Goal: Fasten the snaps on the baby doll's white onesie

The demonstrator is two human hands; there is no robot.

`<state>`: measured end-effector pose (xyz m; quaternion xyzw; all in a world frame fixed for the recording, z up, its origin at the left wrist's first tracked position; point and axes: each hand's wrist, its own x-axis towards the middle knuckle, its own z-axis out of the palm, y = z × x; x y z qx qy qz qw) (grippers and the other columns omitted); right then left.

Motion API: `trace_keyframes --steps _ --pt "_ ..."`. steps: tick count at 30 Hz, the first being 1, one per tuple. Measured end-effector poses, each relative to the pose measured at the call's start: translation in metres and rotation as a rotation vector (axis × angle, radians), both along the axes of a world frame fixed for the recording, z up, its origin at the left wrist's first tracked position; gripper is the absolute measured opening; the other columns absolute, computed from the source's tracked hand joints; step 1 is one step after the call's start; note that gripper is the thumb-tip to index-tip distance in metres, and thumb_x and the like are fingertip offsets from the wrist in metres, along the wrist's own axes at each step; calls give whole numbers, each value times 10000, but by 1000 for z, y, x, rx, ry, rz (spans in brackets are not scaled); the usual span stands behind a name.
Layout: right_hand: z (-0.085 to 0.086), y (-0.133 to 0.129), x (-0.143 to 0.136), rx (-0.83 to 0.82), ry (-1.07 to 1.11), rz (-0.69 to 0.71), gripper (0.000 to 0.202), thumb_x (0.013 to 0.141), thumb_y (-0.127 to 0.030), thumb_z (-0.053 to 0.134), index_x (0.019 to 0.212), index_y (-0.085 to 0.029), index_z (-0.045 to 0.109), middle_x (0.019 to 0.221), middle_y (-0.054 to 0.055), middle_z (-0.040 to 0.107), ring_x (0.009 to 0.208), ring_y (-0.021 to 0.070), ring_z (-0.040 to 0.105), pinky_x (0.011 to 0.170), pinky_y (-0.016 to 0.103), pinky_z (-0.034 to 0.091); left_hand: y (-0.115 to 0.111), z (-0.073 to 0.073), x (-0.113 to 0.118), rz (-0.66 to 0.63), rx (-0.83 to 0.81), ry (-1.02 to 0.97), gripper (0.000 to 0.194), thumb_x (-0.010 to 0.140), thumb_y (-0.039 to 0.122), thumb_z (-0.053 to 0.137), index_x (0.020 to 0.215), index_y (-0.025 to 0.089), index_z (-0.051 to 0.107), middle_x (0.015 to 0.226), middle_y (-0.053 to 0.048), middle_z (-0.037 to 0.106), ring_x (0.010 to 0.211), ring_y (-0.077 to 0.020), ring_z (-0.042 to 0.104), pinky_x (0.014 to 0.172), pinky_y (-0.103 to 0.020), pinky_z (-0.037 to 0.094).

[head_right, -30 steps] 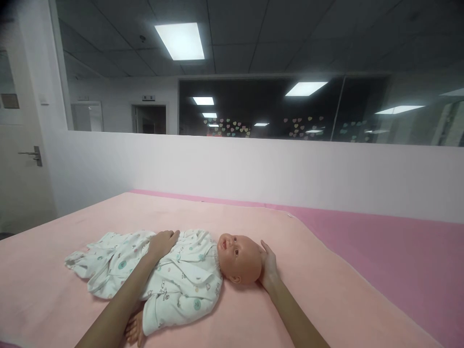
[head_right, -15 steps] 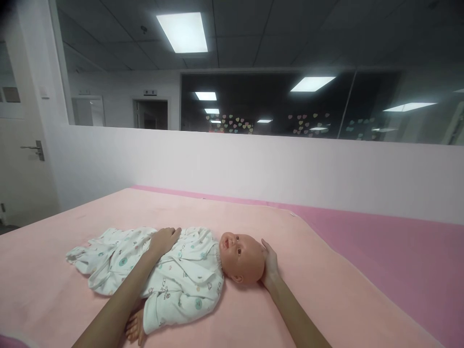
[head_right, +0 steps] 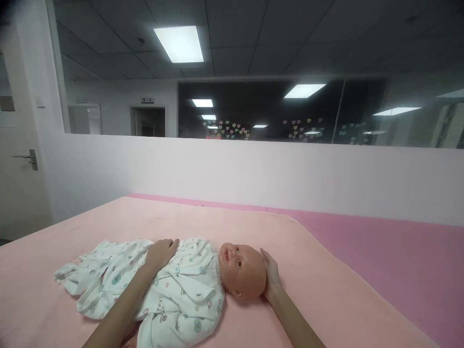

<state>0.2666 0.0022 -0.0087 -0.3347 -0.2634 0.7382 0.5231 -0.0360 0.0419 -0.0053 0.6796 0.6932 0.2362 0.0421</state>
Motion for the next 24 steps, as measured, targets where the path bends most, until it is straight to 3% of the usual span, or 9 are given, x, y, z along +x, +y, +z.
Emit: trace_keyframes --steps 4,11,24 --pt "-1 2 2 -21 28 14 675 702 -590 436 1129 -77 531 1156 178 541 1074 348 497 927 493 355 -1 0 0 -1 -4 3 545 845 451 213 700 147 641 798 -123 652 786 -249 581 655 -320 405" --pt "-11 17 13 30 -67 -86 461 735 -452 453 995 -104 609 986 135 639 976 311 565 894 454 385 -2 1 -1 -5 -3 26 544 849 436 206 722 140 644 819 -134 652 803 -255 581 673 -332 405" --pt "-9 7 4 75 -62 -58 496 742 -520 429 975 -128 625 968 120 645 943 292 576 873 446 389 -2 0 -3 -19 -17 35 523 840 440 220 668 152 621 770 -121 646 763 -248 581 620 -301 396"
